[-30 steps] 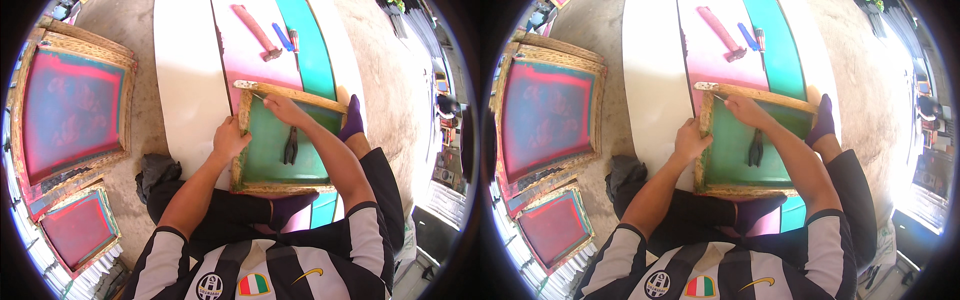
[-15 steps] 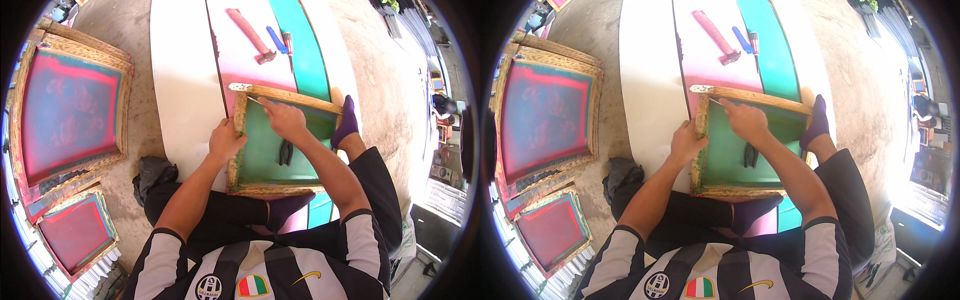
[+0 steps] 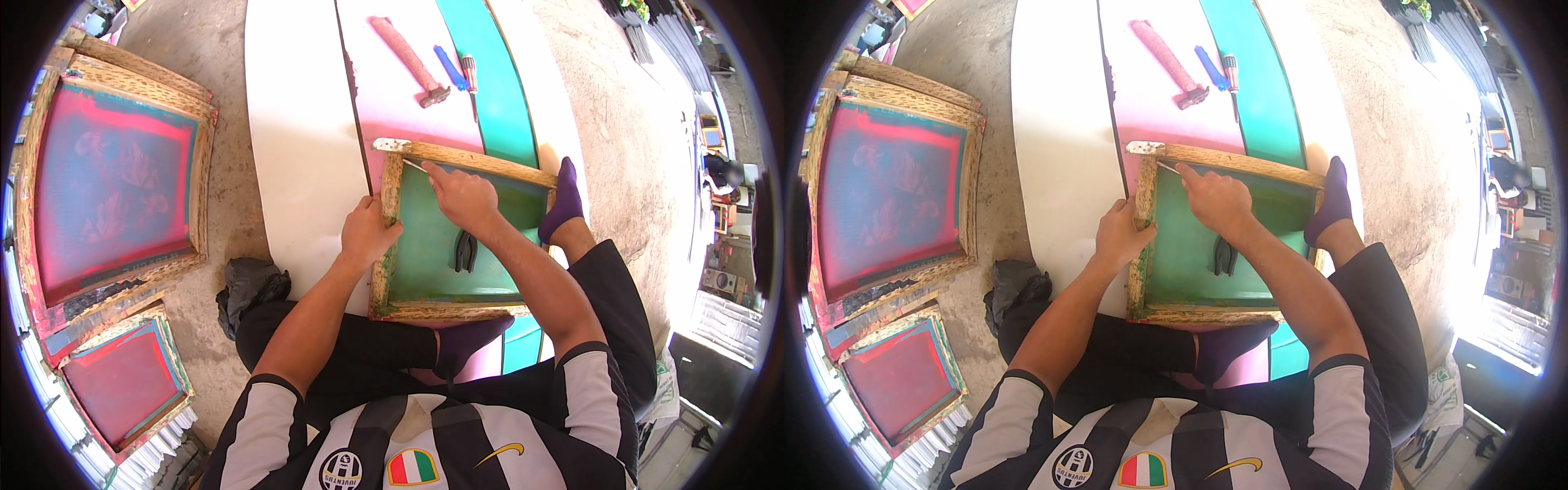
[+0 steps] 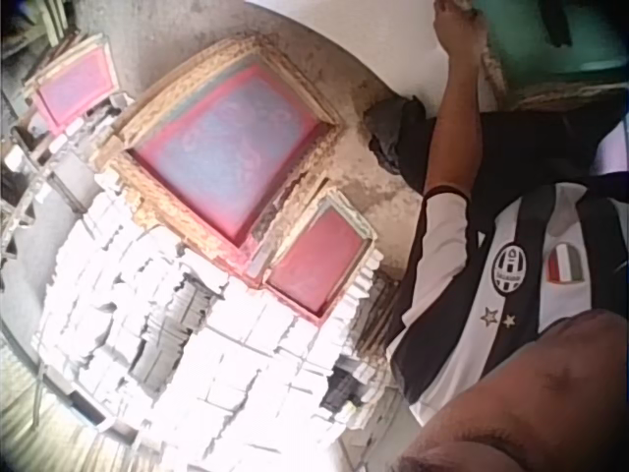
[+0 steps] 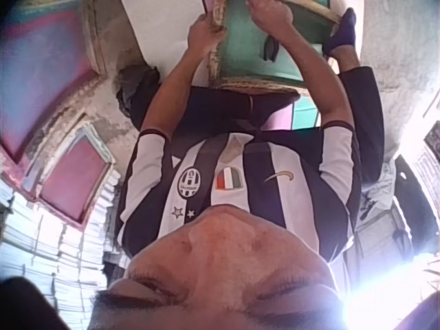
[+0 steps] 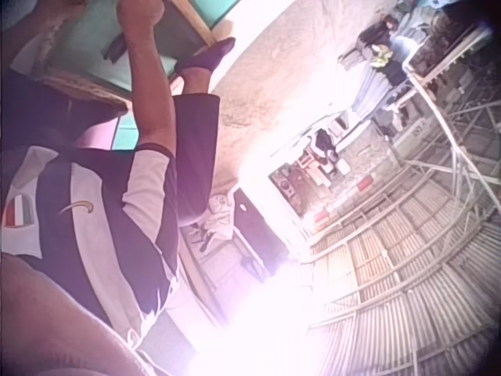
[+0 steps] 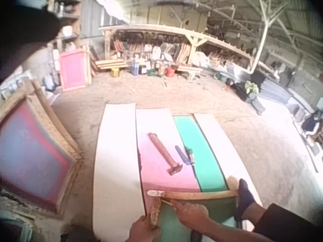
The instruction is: The person sits on the floor and uses a screwdriver to tighten screws on a green-framed screen. They then use pliers to adjust the frame edges. Several similar frames are stacked nearby.
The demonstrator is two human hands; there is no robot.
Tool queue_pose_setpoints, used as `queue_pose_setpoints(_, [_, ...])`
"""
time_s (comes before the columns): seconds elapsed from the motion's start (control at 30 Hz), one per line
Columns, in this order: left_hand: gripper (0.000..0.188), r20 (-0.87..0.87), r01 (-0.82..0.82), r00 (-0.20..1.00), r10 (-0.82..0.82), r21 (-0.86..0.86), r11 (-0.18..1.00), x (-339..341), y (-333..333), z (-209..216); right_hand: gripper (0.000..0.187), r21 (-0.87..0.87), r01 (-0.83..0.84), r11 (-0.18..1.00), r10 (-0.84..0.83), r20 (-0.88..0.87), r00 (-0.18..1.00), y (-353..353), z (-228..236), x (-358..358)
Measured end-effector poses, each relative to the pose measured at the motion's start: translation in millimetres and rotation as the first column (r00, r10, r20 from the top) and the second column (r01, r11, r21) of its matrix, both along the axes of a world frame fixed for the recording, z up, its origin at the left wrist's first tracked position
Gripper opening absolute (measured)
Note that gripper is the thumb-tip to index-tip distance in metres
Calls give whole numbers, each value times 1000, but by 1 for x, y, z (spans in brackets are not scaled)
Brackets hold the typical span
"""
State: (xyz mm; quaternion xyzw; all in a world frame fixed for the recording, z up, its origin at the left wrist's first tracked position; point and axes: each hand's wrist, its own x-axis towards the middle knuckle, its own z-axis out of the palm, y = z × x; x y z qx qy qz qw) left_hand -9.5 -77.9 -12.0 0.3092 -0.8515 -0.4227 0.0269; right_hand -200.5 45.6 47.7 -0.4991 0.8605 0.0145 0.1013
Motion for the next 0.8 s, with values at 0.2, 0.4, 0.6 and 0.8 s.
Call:
queue_pose_setpoints(0.2, [60,8,-10,1000,10,-15,1000,1,1,-5,43,65,-19,998,23,-61,998,-4,1,3])
queue_pose_setpoints(0.4, [57,60,-25,998,26,-17,1000,-3,5,-2,39,189,-26,982,30,-18,999,-16,5,16])
queue_pose_setpoints(0.6, [53,-33,-43,999,42,-29,999,-4,6,-5,22,99,-26,995,4,216,976,-16,0,-10])
queue_pose_setpoints(0.8, [57,-4,-37,999,37,-38,999,-3,4,-9,27,95,-14,995,-11,265,964,-17,-8,-18])
